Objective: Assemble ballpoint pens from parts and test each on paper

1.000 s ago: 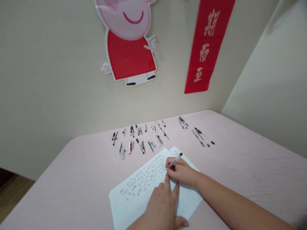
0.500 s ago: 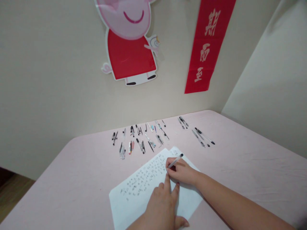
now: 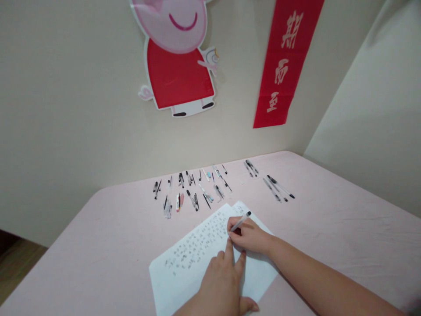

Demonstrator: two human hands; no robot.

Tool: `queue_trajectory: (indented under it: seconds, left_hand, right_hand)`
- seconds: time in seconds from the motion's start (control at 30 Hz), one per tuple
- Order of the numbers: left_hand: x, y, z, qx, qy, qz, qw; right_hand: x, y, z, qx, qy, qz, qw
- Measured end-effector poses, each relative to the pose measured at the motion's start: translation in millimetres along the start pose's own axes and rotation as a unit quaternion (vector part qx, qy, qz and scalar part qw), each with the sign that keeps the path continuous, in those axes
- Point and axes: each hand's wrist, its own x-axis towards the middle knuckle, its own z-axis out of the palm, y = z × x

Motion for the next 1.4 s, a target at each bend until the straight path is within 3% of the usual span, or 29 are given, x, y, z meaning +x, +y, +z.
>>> queue_trajectory:
  seconds: [0.3,0.63,0.97,1.23,1.4]
  left_hand:
    - [-1.7,3.3,-8.6,-0.010,-0.016,-0.011,1.000]
    - [-0.7,0.0,-0.2,-0.014,-0.016,-0.005,1.000]
    - [-2.8,2.3,-5.6,-0.017,-0.029,-0.011,0.999]
    - [-1.6,-0.1,-6.4,-0.018,-0.025,-0.005,1.000]
    - [-0.7,-1.6,-5.9,-0.017,-0.026,0.004,1.000]
  right_hand:
    - [0.6,0.2,-0.3,-0.006,-0.004,0.011,1.000]
    - [0.0,0.5,-2.1,0.005,-0.014,0.009,1.000]
    - [0.0,0.7,-1.3,0.004,-0.013,0.018,1.000]
    - [2.5,1.1,-1.7,0.095,0.049,0.045,0.993]
    - [4.2,3.1,-1.3,0.140,0.054,0.044,0.988]
